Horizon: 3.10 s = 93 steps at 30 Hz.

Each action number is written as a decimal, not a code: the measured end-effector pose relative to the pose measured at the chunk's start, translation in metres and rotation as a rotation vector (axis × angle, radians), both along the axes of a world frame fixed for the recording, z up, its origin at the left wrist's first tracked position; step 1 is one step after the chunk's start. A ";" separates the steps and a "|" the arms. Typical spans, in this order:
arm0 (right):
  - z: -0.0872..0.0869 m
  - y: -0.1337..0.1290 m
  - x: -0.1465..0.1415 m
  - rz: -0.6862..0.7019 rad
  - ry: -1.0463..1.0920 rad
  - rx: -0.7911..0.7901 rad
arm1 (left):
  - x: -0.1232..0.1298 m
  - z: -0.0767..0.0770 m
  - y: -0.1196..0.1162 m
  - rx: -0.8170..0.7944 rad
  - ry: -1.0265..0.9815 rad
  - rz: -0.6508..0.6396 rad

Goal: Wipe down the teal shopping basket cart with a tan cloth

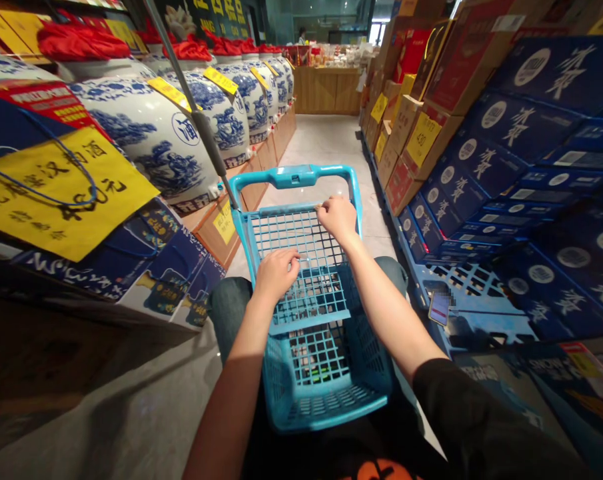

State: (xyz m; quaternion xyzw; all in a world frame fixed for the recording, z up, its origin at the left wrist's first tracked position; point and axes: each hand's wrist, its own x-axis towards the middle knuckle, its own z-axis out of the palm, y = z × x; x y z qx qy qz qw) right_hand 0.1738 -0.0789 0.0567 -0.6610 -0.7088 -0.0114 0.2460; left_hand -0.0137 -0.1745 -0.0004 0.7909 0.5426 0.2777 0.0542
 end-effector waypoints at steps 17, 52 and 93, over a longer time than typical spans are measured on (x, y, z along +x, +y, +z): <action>-0.026 0.033 0.012 0.145 -0.004 0.056 | 0.003 0.003 -0.002 -0.034 -0.014 0.014; -0.052 0.038 -0.018 0.472 0.160 0.216 | 0.005 0.007 -0.002 -0.033 0.007 -0.004; -0.035 0.021 -0.015 0.387 0.168 0.224 | 0.004 0.004 -0.005 -0.001 0.028 0.008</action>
